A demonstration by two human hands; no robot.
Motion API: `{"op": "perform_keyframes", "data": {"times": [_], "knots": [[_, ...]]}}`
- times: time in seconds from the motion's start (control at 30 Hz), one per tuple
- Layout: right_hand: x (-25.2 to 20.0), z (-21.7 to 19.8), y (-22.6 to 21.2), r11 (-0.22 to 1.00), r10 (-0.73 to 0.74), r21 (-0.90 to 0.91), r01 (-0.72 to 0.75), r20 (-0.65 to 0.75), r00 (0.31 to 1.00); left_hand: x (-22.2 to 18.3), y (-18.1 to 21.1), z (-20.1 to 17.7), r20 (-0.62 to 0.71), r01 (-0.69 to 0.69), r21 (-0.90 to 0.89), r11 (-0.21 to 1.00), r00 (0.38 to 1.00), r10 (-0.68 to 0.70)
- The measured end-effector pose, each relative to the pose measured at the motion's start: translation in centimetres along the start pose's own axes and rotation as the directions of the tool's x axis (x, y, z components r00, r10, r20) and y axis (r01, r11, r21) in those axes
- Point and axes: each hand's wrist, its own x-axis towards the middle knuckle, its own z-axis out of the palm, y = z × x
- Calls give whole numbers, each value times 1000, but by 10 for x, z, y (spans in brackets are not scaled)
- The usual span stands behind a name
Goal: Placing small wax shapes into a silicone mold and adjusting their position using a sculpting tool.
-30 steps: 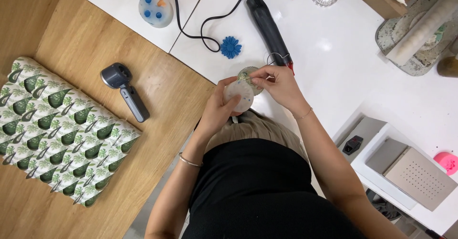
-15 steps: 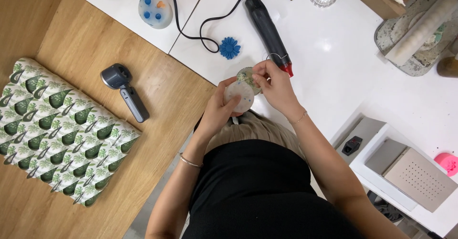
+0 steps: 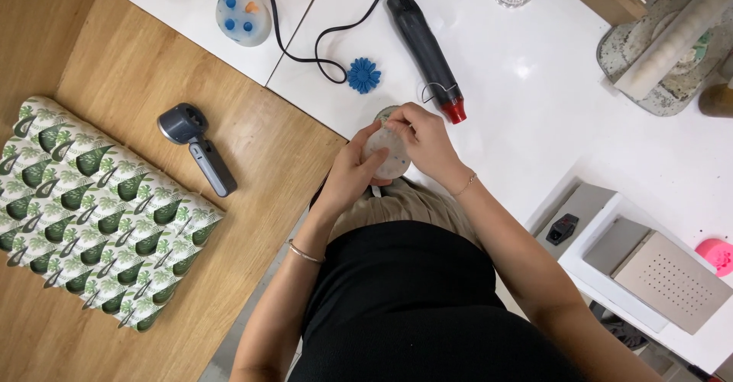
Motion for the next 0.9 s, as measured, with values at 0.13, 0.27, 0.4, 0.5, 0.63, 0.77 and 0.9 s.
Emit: {"op": "perform_keyframes", "data": {"times": [0.13, 0.27, 0.4, 0.5, 0.63, 0.77, 0.9], "knots": [[4, -10, -6, 998, 54, 44, -54, 6, 999, 1, 5, 0, 1, 9, -12, 1000, 1000, -9], [5, -25, -26, 999, -10, -37, 14, 95, 995, 2, 2, -1, 11, 13, -22, 1000, 1000, -13], [6, -28, -26, 969, -182, -131, 208, 187, 965, 1, 5, -1, 16, -27, 27, 999, 1000, 27], [12, -31, -31, 973, -114, -162, 164, 279, 953, -3, 15, -1, 9, 47, 107, 993, 999, -48], [16, -30, -33, 975, -99, -166, 149, 279, 955, -4, 19, -1, 12, 1, 145, 989, 1000, -3], [19, -31, -29, 998, 27, -57, -12, 255, 966, -5, 25, -2, 8, 11, 222, 975, 1000, -14], [20, -32, -19, 973, 176, 97, -209, 272, 946, -3, 24, -3, 6, 8, 202, 979, 1000, -9]]}}
